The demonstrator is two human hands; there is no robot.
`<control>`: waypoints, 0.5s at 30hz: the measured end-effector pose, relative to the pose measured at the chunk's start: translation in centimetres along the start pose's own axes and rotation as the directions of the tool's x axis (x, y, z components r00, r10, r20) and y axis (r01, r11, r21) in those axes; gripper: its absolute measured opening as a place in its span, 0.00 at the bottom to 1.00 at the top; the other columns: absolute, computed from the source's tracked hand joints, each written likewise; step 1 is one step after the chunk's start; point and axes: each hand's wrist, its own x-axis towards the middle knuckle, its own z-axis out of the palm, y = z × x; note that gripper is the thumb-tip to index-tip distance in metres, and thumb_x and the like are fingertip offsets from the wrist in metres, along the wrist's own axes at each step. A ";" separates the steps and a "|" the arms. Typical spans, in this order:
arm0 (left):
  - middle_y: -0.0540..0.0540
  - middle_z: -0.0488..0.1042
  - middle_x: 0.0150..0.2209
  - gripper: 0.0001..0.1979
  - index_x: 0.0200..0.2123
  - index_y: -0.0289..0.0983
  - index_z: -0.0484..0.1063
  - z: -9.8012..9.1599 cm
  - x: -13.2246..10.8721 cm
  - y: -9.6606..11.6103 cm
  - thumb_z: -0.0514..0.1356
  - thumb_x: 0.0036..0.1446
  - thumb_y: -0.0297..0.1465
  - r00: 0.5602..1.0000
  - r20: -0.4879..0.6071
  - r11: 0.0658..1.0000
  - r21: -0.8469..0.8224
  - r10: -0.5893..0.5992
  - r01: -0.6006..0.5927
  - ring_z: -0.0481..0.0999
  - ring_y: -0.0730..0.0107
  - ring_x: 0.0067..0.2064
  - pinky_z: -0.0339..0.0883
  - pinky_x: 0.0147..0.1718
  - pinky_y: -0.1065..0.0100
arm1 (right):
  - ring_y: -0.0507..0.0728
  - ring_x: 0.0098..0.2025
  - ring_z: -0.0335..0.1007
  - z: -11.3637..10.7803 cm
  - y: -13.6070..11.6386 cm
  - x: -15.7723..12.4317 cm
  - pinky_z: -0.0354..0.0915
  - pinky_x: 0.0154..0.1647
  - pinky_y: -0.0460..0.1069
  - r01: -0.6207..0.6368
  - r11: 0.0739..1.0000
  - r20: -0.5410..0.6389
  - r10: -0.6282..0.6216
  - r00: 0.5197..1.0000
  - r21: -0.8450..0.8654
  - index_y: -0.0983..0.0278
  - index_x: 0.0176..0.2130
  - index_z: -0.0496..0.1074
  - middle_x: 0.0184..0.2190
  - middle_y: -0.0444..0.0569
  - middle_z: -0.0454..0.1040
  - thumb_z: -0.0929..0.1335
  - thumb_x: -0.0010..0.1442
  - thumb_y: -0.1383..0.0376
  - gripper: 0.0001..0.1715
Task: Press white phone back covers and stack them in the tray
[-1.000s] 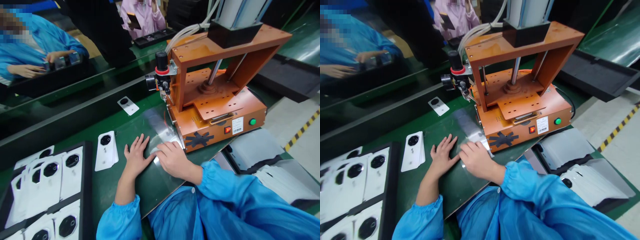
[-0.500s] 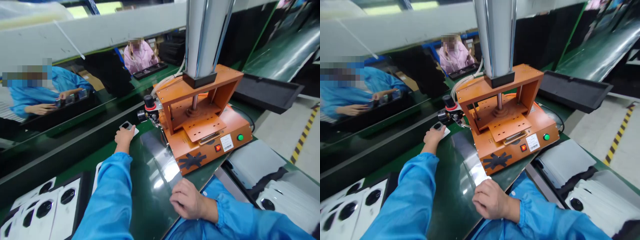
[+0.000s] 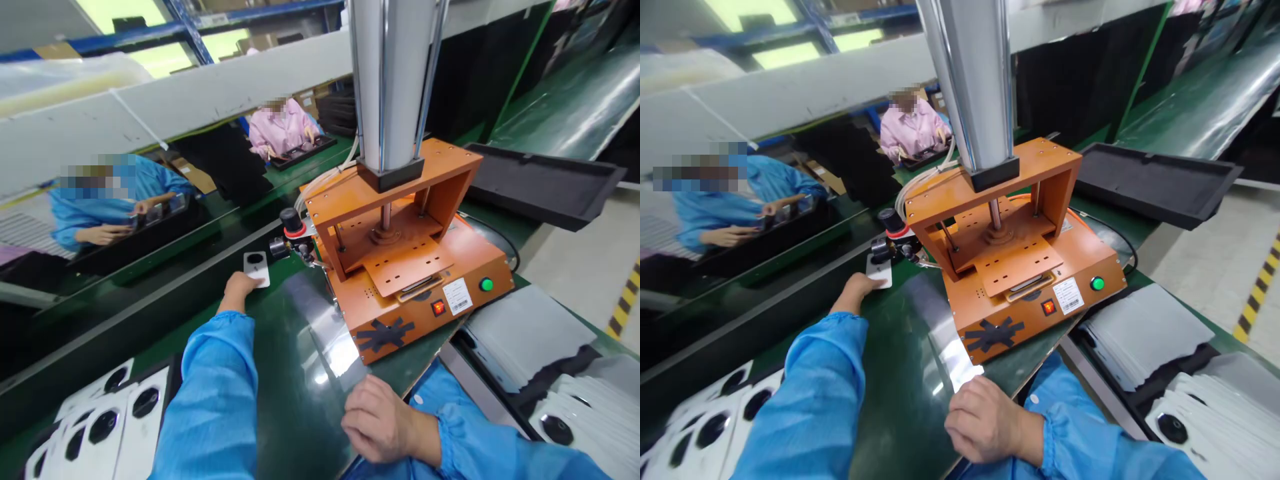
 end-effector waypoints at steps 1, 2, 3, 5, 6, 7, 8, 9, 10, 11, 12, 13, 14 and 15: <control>0.40 0.73 0.55 0.21 0.57 0.36 0.70 0.0 -1.0 -0.4 0.62 0.66 0.39 0.999 -0.036 1.000 -0.021 -0.012 0.012 0.76 0.58 0.53 0.73 0.51 0.52 | 0.56 0.33 0.72 -0.1 0.1 0.0 0.71 0.32 0.54 -0.001 1.000 -0.008 0.001 1.000 0.008 0.59 0.41 0.72 0.33 0.48 0.76 0.68 0.56 0.70 0.11; 0.40 0.74 0.54 0.21 0.59 0.36 0.69 0.1 -2.4 -0.9 0.60 0.67 0.38 0.997 -0.076 0.999 -0.048 -0.015 0.011 0.76 0.58 0.54 0.72 0.53 0.52 | 0.56 0.34 0.72 -0.1 0.1 0.1 0.71 0.33 0.53 -0.010 1.000 -0.023 0.011 1.000 0.019 0.59 0.41 0.72 0.33 0.47 0.76 0.68 0.56 0.70 0.11; 0.40 0.76 0.53 0.22 0.63 0.36 0.66 0.1 -4.2 -1.5 0.57 0.68 0.35 0.994 -0.110 0.997 -0.074 -0.012 0.004 0.76 0.58 0.54 0.71 0.54 0.53 | 0.56 0.34 0.72 -0.2 0.2 0.1 0.71 0.34 0.53 -0.029 0.999 -0.043 0.031 0.999 0.035 0.59 0.41 0.72 0.33 0.48 0.76 0.68 0.56 0.71 0.11; 0.42 0.79 0.49 0.27 0.69 0.38 0.58 0.1 -9.3 -3.4 0.52 0.68 0.31 0.986 -0.166 0.992 -0.121 0.014 -0.034 0.78 0.60 0.51 0.70 0.53 0.58 | 0.56 0.35 0.72 -0.3 0.3 0.3 0.71 0.36 0.53 -0.081 0.993 -0.079 0.088 0.993 0.088 0.60 0.40 0.72 0.33 0.48 0.76 0.68 0.56 0.72 0.11; 0.44 0.79 0.47 0.29 0.70 0.41 0.55 0.1 -12.5 -4.5 0.51 0.68 0.31 0.983 -0.184 0.989 -0.140 0.022 -0.049 0.79 0.61 0.47 0.71 0.50 0.61 | 0.56 0.35 0.72 -0.4 0.3 0.3 0.71 0.36 0.52 -0.105 0.987 -0.092 0.117 0.989 0.121 0.60 0.39 0.72 0.33 0.48 0.76 0.69 0.56 0.73 0.11; 0.46 0.80 0.45 0.26 0.68 0.44 0.60 0.1 -16.1 -5.7 0.50 0.68 0.33 0.977 -0.214 0.984 -0.164 0.027 -0.063 0.79 0.62 0.43 0.72 0.46 0.61 | 0.55 0.35 0.72 -0.4 0.2 0.5 0.70 0.36 0.52 -0.124 0.980 -0.098 0.140 0.985 0.158 0.60 0.39 0.73 0.33 0.48 0.76 0.69 0.56 0.72 0.10; 0.47 0.80 0.43 0.22 0.61 0.45 0.70 0.3 -19.8 -7.0 0.50 0.68 0.36 0.963 -0.265 0.973 -0.206 0.044 -0.101 0.78 0.62 0.39 0.73 0.41 0.62 | 0.55 0.35 0.72 -0.5 0.0 0.7 0.70 0.36 0.52 -0.136 0.971 -0.095 0.157 0.983 0.197 0.60 0.39 0.73 0.34 0.48 0.76 0.70 0.56 0.71 0.10; 0.48 0.80 0.38 0.19 0.55 0.47 0.76 0.6 -23.5 -8.1 0.51 0.68 0.40 0.955 -0.297 0.968 -0.238 0.007 -0.082 0.76 0.64 0.33 0.71 0.35 0.63 | 0.55 0.35 0.72 -0.6 -0.3 1.0 0.70 0.37 0.52 -0.148 0.960 -0.086 0.173 0.981 0.239 0.60 0.39 0.73 0.34 0.48 0.76 0.70 0.57 0.71 0.09; 0.50 0.78 0.33 0.19 0.53 0.48 0.77 1.0 -27.1 -9.2 0.51 0.67 0.43 0.959 -0.276 0.963 -0.269 -0.063 -0.014 0.72 0.65 0.27 0.69 0.28 0.63 | 0.55 0.35 0.72 -0.6 -0.7 1.4 0.70 0.37 0.52 -0.166 0.945 -0.068 0.193 0.979 0.281 0.60 0.39 0.74 0.34 0.48 0.76 0.70 0.58 0.70 0.08; 0.50 0.78 0.32 0.19 0.54 0.49 0.77 1.7 -30.3 -10.0 0.52 0.67 0.44 0.964 -0.232 0.952 -0.301 -0.130 0.056 0.70 0.66 0.24 0.67 0.25 0.64 | 0.54 0.36 0.72 -0.5 -1.1 2.0 0.70 0.39 0.52 -0.194 0.925 -0.037 0.218 0.975 0.326 0.60 0.39 0.74 0.35 0.48 0.77 0.70 0.59 0.69 0.06; 0.49 0.80 0.34 0.20 0.54 0.49 0.76 2.6 -33.1 -10.6 0.52 0.67 0.45 0.967 -0.195 0.936 -0.340 -0.166 0.092 0.72 0.65 0.25 0.68 0.25 0.63 | 0.54 0.36 0.73 -0.4 -1.6 2.8 0.70 0.40 0.52 -0.237 0.899 0.004 0.253 0.967 0.367 0.60 0.38 0.74 0.35 0.48 0.77 0.70 0.60 0.69 0.05; 0.48 0.81 0.39 0.20 0.55 0.50 0.76 3.5 -35.4 -10.9 0.52 0.67 0.45 0.972 -0.154 0.920 -0.376 -0.179 0.110 0.74 0.64 0.28 0.69 0.26 0.63 | 0.54 0.38 0.73 -0.1 -2.0 3.8 0.70 0.42 0.51 -0.298 0.867 0.052 0.303 0.952 0.399 0.60 0.37 0.75 0.35 0.48 0.77 0.70 0.61 0.69 0.04; 0.46 0.81 0.43 0.20 0.56 0.50 0.75 4.5 -37.2 -11.0 0.52 0.66 0.45 0.980 -0.112 0.907 -0.407 -0.162 0.104 0.76 0.63 0.30 0.71 0.27 0.63 | 0.54 0.39 0.73 0.4 -2.2 4.8 0.70 0.42 0.51 -0.371 0.829 0.108 0.361 0.927 0.419 0.61 0.36 0.74 0.36 0.48 0.77 0.69 0.61 0.69 0.04; 0.45 0.81 0.45 0.22 0.58 0.49 0.73 5.4 -38.4 -10.9 0.53 0.66 0.46 0.989 -0.069 0.899 -0.429 -0.127 0.086 0.77 0.62 0.32 0.72 0.28 0.62 | 0.54 0.40 0.73 1.0 -2.2 6.0 0.70 0.43 0.50 -0.447 0.786 0.166 0.418 0.893 0.427 0.61 0.34 0.74 0.36 0.48 0.76 0.69 0.61 0.70 0.04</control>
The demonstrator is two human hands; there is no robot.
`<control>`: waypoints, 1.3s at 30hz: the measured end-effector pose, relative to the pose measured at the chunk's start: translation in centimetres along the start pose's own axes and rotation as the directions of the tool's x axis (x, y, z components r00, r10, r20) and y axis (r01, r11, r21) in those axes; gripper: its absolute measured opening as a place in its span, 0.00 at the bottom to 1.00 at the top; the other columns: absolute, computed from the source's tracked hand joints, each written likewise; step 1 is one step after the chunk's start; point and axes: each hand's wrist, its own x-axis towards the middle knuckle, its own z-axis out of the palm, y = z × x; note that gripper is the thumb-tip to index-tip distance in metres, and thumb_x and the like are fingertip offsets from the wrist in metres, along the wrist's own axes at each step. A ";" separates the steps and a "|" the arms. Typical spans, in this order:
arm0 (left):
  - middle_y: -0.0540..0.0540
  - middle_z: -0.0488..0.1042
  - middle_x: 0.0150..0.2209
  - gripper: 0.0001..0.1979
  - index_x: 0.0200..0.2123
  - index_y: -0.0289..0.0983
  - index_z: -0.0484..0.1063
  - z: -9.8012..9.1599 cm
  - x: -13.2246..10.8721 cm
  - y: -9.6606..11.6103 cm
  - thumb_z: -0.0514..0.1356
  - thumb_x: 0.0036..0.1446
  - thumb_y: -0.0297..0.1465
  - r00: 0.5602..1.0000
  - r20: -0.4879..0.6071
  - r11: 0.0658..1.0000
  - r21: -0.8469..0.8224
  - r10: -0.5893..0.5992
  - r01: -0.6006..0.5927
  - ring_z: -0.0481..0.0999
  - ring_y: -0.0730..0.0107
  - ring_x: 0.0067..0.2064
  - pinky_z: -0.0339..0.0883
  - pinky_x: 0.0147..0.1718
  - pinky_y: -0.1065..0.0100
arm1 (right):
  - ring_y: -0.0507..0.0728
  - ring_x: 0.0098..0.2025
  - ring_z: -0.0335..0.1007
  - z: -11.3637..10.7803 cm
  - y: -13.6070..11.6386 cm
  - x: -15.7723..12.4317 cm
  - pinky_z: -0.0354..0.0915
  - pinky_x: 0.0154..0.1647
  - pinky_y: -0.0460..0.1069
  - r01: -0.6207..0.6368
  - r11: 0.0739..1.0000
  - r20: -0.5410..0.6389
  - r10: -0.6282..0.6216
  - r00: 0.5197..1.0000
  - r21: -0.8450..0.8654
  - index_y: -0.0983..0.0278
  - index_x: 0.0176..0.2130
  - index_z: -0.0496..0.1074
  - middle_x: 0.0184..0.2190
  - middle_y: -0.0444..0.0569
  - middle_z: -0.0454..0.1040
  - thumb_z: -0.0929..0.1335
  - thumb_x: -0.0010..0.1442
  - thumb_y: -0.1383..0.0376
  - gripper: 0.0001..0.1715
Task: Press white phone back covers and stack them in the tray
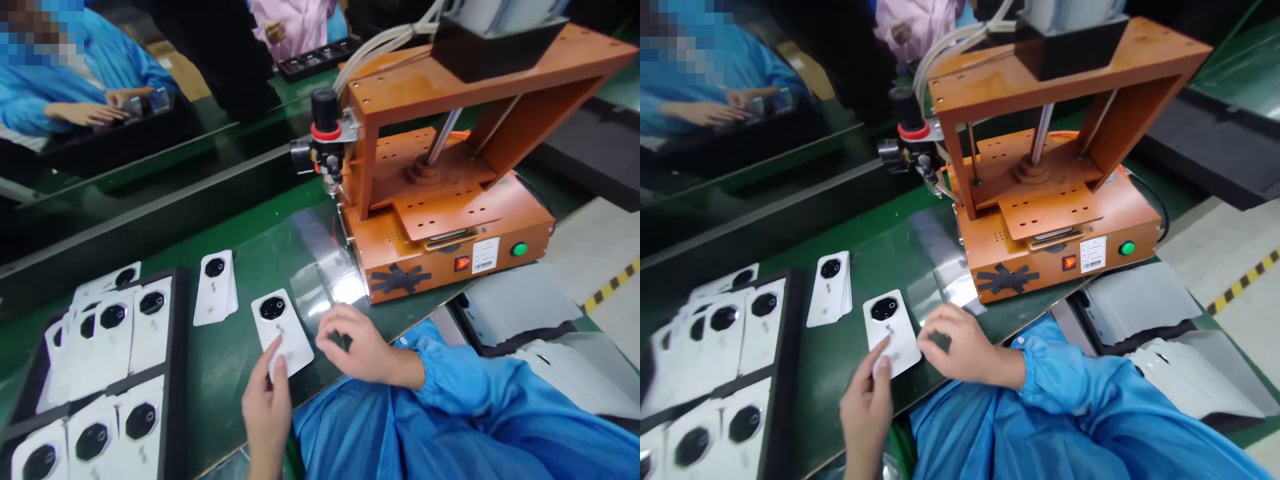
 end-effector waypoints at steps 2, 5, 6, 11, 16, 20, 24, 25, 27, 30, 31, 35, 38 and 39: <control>0.43 0.80 0.41 0.28 0.65 0.48 0.66 1.1 -1.4 -0.4 0.54 0.65 0.47 0.993 0.110 0.999 0.001 0.038 -0.038 0.76 0.62 0.29 0.71 0.26 0.61 | 0.53 0.41 0.73 1.4 0.2 2.5 0.69 0.42 0.48 -0.143 0.989 0.037 0.142 0.989 0.024 0.62 0.32 0.74 0.37 0.47 0.76 0.69 0.59 0.71 0.05; 0.46 0.76 0.34 0.39 0.73 0.44 0.50 1.4 -1.7 -0.6 0.55 0.63 0.50 0.984 0.174 0.988 0.136 0.049 -0.073 0.74 0.61 0.26 0.68 0.24 0.60 | 0.52 0.41 0.72 3.1 1.7 5.9 0.68 0.42 0.47 -0.245 0.969 0.064 0.243 0.968 0.024 0.62 0.30 0.75 0.37 0.45 0.76 0.69 0.57 0.72 0.06; 0.46 0.75 0.34 0.41 0.74 0.42 0.49 1.3 -1.5 -0.7 0.55 0.63 0.50 0.987 0.151 0.977 0.193 0.064 -0.093 0.75 0.58 0.29 0.69 0.25 0.59 | 0.52 0.40 0.72 3.5 2.3 6.7 0.67 0.42 0.47 -0.267 0.963 0.070 0.266 0.962 0.018 0.62 0.30 0.76 0.37 0.44 0.76 0.69 0.57 0.72 0.07; 0.36 0.75 0.56 0.32 0.65 0.47 0.66 1.2 -0.7 -2.1 0.61 0.60 0.48 0.933 0.053 0.881 0.313 0.356 -0.354 0.72 0.41 0.58 0.64 0.53 0.44 | 0.52 0.39 0.70 4.6 3.6 8.3 0.66 0.42 0.48 -0.295 0.954 0.080 0.299 0.951 -0.060 0.63 0.29 0.76 0.38 0.45 0.76 0.72 0.58 0.67 0.05; 0.42 0.70 0.65 0.27 0.64 0.53 0.66 2.6 -0.5 -2.6 0.62 0.62 0.46 0.915 0.068 0.849 0.350 0.398 -0.395 0.65 0.42 0.67 0.54 0.58 0.41 | 0.56 0.48 0.70 6.1 2.8 8.7 0.62 0.53 0.54 -0.219 0.947 0.173 0.263 0.949 -0.235 0.62 0.31 0.77 0.42 0.46 0.76 0.73 0.60 0.68 0.05; 0.42 0.72 0.63 0.28 0.64 0.51 0.67 2.7 -0.6 -2.6 0.62 0.62 0.46 0.909 0.054 0.842 0.358 0.413 -0.403 0.66 0.43 0.66 0.55 0.57 0.44 | 0.58 0.51 0.67 7.3 2.3 9.0 0.57 0.54 0.56 -0.150 0.913 0.251 0.257 0.933 -0.380 0.62 0.30 0.77 0.44 0.46 0.76 0.72 0.63 0.67 0.07; 0.40 0.72 0.63 0.27 0.63 0.48 0.69 2.6 -0.5 -2.6 0.64 0.61 0.45 0.895 0.027 0.829 0.367 0.445 -0.423 0.67 0.44 0.65 0.54 0.57 0.47 | 0.58 0.51 0.65 7.9 2.4 9.0 0.55 0.50 0.55 -0.119 0.878 0.292 0.278 0.915 -0.463 0.62 0.29 0.76 0.44 0.46 0.74 0.71 0.64 0.65 0.10; 0.40 0.73 0.62 0.27 0.62 0.47 0.69 2.7 -0.4 -2.6 0.64 0.61 0.44 0.889 0.016 0.822 0.374 0.458 -0.430 0.68 0.45 0.64 0.54 0.57 0.48 | 0.58 0.50 0.65 8.0 2.5 9.0 0.55 0.50 0.54 -0.113 0.871 0.292 0.279 0.915 -0.478 0.62 0.30 0.76 0.44 0.47 0.74 0.71 0.64 0.65 0.09; 0.39 0.74 0.61 0.26 0.61 0.44 0.70 2.7 -0.4 -2.6 0.65 0.61 0.43 0.874 -0.004 0.806 0.389 0.486 -0.446 0.69 0.46 0.63 0.54 0.57 0.49 | 0.58 0.50 0.64 8.0 2.6 8.9 0.54 0.49 0.54 -0.094 0.858 0.287 0.269 0.920 -0.505 0.62 0.31 0.76 0.44 0.47 0.74 0.70 0.64 0.65 0.09; 0.38 0.74 0.61 0.27 0.61 0.43 0.71 2.7 -0.3 -2.5 0.65 0.61 0.43 0.862 -0.012 0.792 0.401 0.506 -0.459 0.70 0.46 0.63 0.54 0.56 0.50 | 0.58 0.49 0.64 7.9 2.8 8.8 0.54 0.49 0.55 -0.068 0.845 0.269 0.244 0.932 -0.531 0.62 0.31 0.76 0.43 0.47 0.74 0.70 0.65 0.64 0.09; 0.38 0.74 0.61 0.27 0.61 0.43 0.70 2.7 -0.3 -2.5 0.66 0.60 0.43 0.862 -0.014 0.792 0.402 0.507 -0.460 0.70 0.46 0.63 0.54 0.56 0.50 | 0.58 0.49 0.64 7.8 2.9 8.8 0.53 0.49 0.55 -0.063 0.842 0.265 0.239 0.934 -0.536 0.62 0.31 0.76 0.43 0.47 0.74 0.70 0.65 0.63 0.10; 0.38 0.74 0.61 0.27 0.60 0.43 0.71 2.6 -0.4 -2.5 0.66 0.60 0.43 0.864 -0.015 0.796 0.398 0.503 -0.456 0.70 0.46 0.63 0.55 0.56 0.50 | 0.58 0.48 0.64 7.7 3.1 8.8 0.54 0.49 0.55 -0.048 0.831 0.265 0.231 0.936 -0.554 0.62 0.32 0.76 0.43 0.47 0.74 0.69 0.66 0.62 0.11; 0.39 0.74 0.61 0.27 0.60 0.43 0.70 2.7 -0.5 -2.5 0.66 0.60 0.43 0.862 -0.012 0.793 0.399 0.507 -0.461 0.70 0.46 0.63 0.55 0.55 0.50 | 0.58 0.48 0.64 7.6 3.2 8.7 0.54 0.49 0.55 -0.025 0.824 0.265 0.210 0.941 -0.566 0.62 0.32 0.76 0.43 0.47 0.74 0.69 0.66 0.63 0.11; 0.39 0.74 0.61 0.27 0.60 0.43 0.70 2.7 -0.4 -2.6 0.66 0.60 0.43 0.861 -0.010 0.792 0.399 0.508 -0.463 0.70 0.46 0.63 0.55 0.55 0.50 | 0.58 0.48 0.64 7.6 3.3 8.7 0.54 0.49 0.55 -0.017 0.822 0.266 0.204 0.942 -0.570 0.62 0.32 0.76 0.43 0.47 0.74 0.68 0.66 0.63 0.11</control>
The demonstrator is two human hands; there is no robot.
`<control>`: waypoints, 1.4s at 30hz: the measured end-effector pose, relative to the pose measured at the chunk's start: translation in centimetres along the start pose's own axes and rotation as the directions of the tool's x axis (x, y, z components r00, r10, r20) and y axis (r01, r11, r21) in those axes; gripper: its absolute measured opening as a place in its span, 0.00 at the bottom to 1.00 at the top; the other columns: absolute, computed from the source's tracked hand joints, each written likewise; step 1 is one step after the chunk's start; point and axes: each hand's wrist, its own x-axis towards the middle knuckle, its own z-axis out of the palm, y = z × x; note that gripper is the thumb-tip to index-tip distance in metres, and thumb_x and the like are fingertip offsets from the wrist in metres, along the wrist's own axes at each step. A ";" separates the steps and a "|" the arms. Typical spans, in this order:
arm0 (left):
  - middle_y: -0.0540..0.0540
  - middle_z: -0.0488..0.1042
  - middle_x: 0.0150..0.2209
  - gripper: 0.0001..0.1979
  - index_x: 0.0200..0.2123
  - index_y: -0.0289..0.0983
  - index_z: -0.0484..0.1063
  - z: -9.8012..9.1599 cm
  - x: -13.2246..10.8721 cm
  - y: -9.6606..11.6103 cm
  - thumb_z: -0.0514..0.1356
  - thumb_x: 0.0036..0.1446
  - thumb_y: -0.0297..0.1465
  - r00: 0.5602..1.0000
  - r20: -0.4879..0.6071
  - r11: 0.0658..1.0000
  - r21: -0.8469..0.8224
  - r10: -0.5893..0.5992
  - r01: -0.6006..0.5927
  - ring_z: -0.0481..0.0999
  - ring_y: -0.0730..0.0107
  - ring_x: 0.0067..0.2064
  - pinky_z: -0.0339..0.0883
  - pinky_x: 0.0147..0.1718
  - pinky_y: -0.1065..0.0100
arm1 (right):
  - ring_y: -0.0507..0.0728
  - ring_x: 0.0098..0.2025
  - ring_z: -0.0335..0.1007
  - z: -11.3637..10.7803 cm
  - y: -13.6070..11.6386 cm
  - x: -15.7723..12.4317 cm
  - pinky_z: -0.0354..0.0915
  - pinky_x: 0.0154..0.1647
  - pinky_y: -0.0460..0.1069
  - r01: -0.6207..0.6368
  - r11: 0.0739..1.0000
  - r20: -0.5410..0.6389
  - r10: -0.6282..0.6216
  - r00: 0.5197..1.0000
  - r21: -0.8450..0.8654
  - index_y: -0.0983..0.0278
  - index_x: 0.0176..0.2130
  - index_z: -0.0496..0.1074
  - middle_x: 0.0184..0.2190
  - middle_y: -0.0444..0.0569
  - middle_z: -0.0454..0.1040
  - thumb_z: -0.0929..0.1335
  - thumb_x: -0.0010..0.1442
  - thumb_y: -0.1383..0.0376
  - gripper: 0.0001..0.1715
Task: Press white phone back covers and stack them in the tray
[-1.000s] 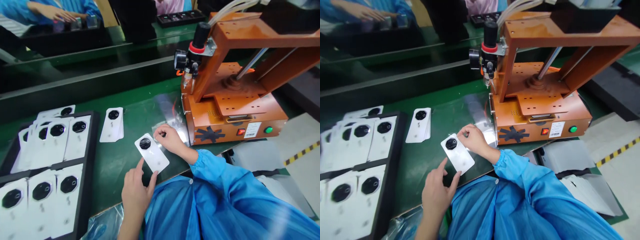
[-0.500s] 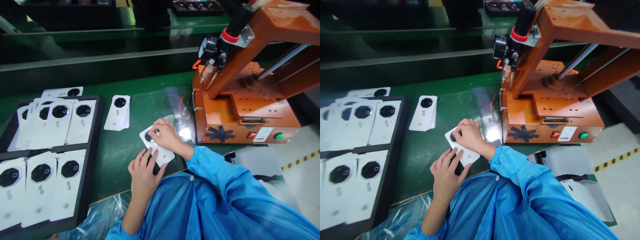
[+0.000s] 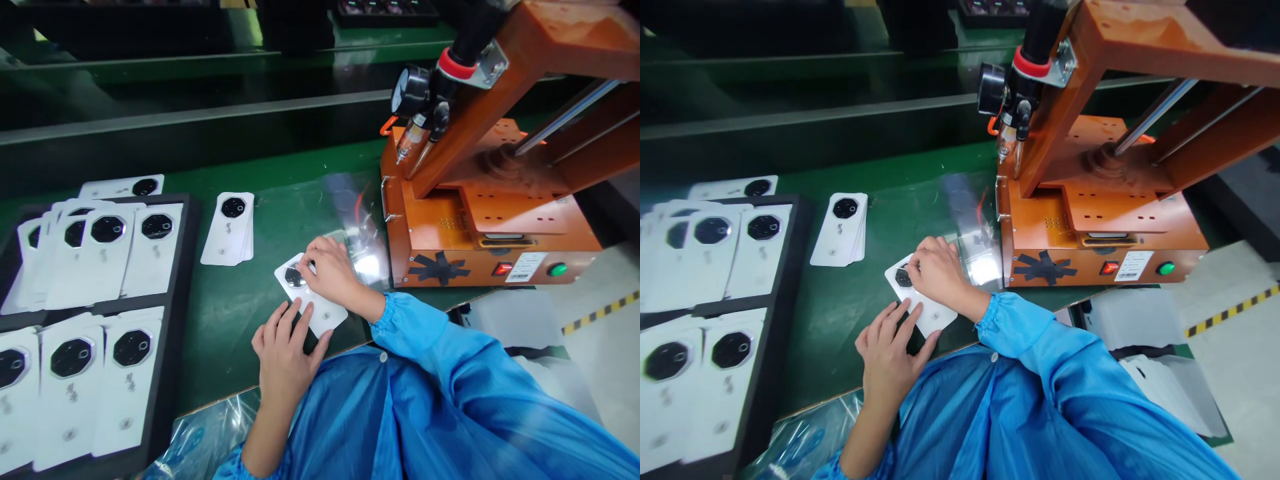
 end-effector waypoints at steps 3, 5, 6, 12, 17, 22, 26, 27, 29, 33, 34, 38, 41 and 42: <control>0.39 0.74 0.61 0.27 0.60 0.43 0.70 0.1 0.0 0.0 0.66 0.60 0.43 1.000 0.003 1.000 0.006 -0.001 0.001 0.69 0.45 0.63 0.55 0.55 0.49 | 0.59 0.48 0.63 0.1 0.1 -0.1 0.54 0.49 0.55 0.022 0.999 0.007 -0.022 1.000 -0.031 0.62 0.32 0.77 0.43 0.48 0.73 0.68 0.66 0.64 0.10; 0.39 0.74 0.61 0.27 0.60 0.43 0.70 0.1 0.1 -0.1 0.66 0.60 0.43 1.000 0.007 1.000 0.010 -0.003 0.003 0.69 0.45 0.63 0.55 0.55 0.49 | 0.59 0.48 0.63 0.1 0.0 -0.2 0.54 0.48 0.55 0.052 0.996 0.001 -0.052 0.999 -0.076 0.62 0.32 0.77 0.43 0.48 0.73 0.69 0.66 0.64 0.10; 0.39 0.74 0.61 0.27 0.60 0.43 0.70 0.0 0.1 -0.1 0.66 0.60 0.44 1.000 0.008 1.000 0.012 -0.003 0.003 0.69 0.45 0.63 0.55 0.55 0.49 | 0.59 0.48 0.63 0.1 -0.1 -0.3 0.54 0.48 0.56 0.073 0.991 -0.008 -0.074 0.997 -0.109 0.62 0.32 0.77 0.43 0.49 0.73 0.69 0.66 0.64 0.10; 0.37 0.76 0.58 0.29 0.57 0.41 0.72 -0.4 0.5 0.2 0.65 0.58 0.50 1.000 -0.005 1.000 0.024 0.012 -0.012 0.72 0.44 0.60 0.57 0.53 0.50 | 0.62 0.49 0.63 -2.6 -1.0 -2.3 0.56 0.46 0.57 0.164 0.940 -0.067 -0.192 0.979 -0.301 0.65 0.49 0.75 0.50 0.55 0.73 0.67 0.69 0.60 0.13; 0.36 0.77 0.56 0.28 0.59 0.39 0.70 -0.4 1.1 -0.1 0.64 0.62 0.47 0.995 -0.008 0.994 0.056 0.095 -0.094 0.76 0.48 0.55 0.59 0.49 0.52 | 0.62 0.52 0.68 -6.4 -0.7 -5.8 0.60 0.48 0.56 0.423 0.875 0.262 -0.363 0.894 -0.234 0.65 0.57 0.70 0.55 0.55 0.74 0.66 0.68 0.66 0.19; 0.37 0.78 0.55 0.25 0.57 0.41 0.74 -0.3 1.0 -1.1 0.66 0.59 0.44 0.995 0.008 0.993 -0.064 0.103 -0.102 0.77 0.47 0.54 0.64 0.50 0.50 | 0.64 0.67 0.60 -6.2 0.8 -7.4 0.59 0.59 0.56 0.578 0.792 0.383 -0.481 0.788 -0.196 0.68 0.66 0.61 0.66 0.58 0.65 0.70 0.67 0.60 0.33; 0.41 0.69 0.65 0.20 0.58 0.46 0.74 -2.0 0.7 -0.2 0.61 0.64 0.41 0.955 0.038 0.780 -0.568 -0.294 0.262 0.71 0.48 0.63 0.68 0.58 0.47 | 0.64 0.70 0.58 -4.6 2.1 -7.2 0.61 0.59 0.57 0.595 0.775 0.387 -0.493 0.779 -0.212 0.69 0.66 0.61 0.67 0.59 0.65 0.71 0.66 0.55 0.37; 0.42 0.65 0.67 0.20 0.59 0.47 0.73 -2.5 0.7 0.3 0.59 0.66 0.40 0.899 0.089 0.606 -0.710 -0.429 0.359 0.68 0.48 0.65 0.69 0.59 0.46 | 0.64 0.70 0.57 -4.4 2.3 -7.2 0.61 0.59 0.57 0.601 0.774 0.384 -0.502 0.775 -0.199 0.69 0.66 0.61 0.67 0.60 0.65 0.71 0.65 0.53 0.39; 0.43 0.63 0.69 0.21 0.61 0.48 0.71 -3.4 1.0 1.2 0.59 0.66 0.40 0.762 0.225 0.224 -0.872 -0.607 0.435 0.65 0.46 0.68 0.71 0.58 0.44 | 0.65 0.70 0.57 -4.3 2.5 -7.2 0.60 0.61 0.58 0.603 0.778 0.373 -0.513 0.773 -0.177 0.70 0.66 0.61 0.67 0.62 0.65 0.72 0.64 0.51 0.42; 0.44 0.65 0.68 0.18 0.56 0.47 0.73 -3.6 2.0 1.8 0.60 0.64 0.40 0.659 0.355 -0.103 -0.915 -0.663 0.390 0.61 0.45 0.70 0.71 0.58 0.37 | 0.67 0.70 0.56 -4.3 2.5 -7.6 0.59 0.63 0.58 0.600 0.781 0.346 -0.521 0.780 -0.176 0.72 0.66 0.60 0.67 0.65 0.63 0.74 0.60 0.49 0.47; 0.44 0.65 0.67 0.17 0.56 0.48 0.73 -3.5 2.1 1.7 0.59 0.65 0.40 0.657 0.365 -0.130 -0.917 -0.660 0.378 0.61 0.45 0.70 0.71 0.57 0.38 | 0.68 0.70 0.56 -4.3 2.5 -7.6 0.60 0.63 0.58 0.602 0.776 0.341 -0.523 0.781 -0.187 0.71 0.66 0.60 0.67 0.65 0.62 0.75 0.60 0.49 0.48; 0.44 0.65 0.67 0.19 0.58 0.49 0.70 -2.9 2.3 0.8 0.53 0.68 0.43 0.716 0.337 -0.106 -0.932 -0.611 0.348 0.60 0.48 0.71 0.72 0.58 0.41 | 0.70 0.68 0.59 -4.6 2.3 -7.8 0.63 0.60 0.59 0.611 0.754 0.308 -0.537 0.785 -0.243 0.68 0.65 0.62 0.67 0.66 0.62 0.74 0.60 0.46 0.46; 0.46 0.65 0.68 0.19 0.60 0.51 0.69 -2.9 2.8 0.5 0.51 0.69 0.43 0.745 0.280 -0.055 -0.949 -0.605 0.312 0.59 0.52 0.72 0.71 0.60 0.44 | 0.68 0.64 0.65 -4.7 2.1 -7.6 0.66 0.54 0.58 0.599 0.763 0.256 -0.545 0.798 -0.243 0.67 0.60 0.67 0.63 0.67 0.67 0.67 0.66 0.43 0.37; 0.46 0.66 0.67 0.19 0.59 0.51 0.69 -2.9 3.2 0.5 0.52 0.68 0.43 0.730 0.281 -0.061 -0.948 -0.622 0.313 0.60 0.53 0.71 0.71 0.61 0.46 | 0.66 0.62 0.67 -4.6 2.1 -7.5 0.67 0.52 0.57 0.592 0.770 0.225 -0.550 0.804 -0.236 0.67 0.57 0.69 0.61 0.65 0.70 0.64 0.68 0.42 0.35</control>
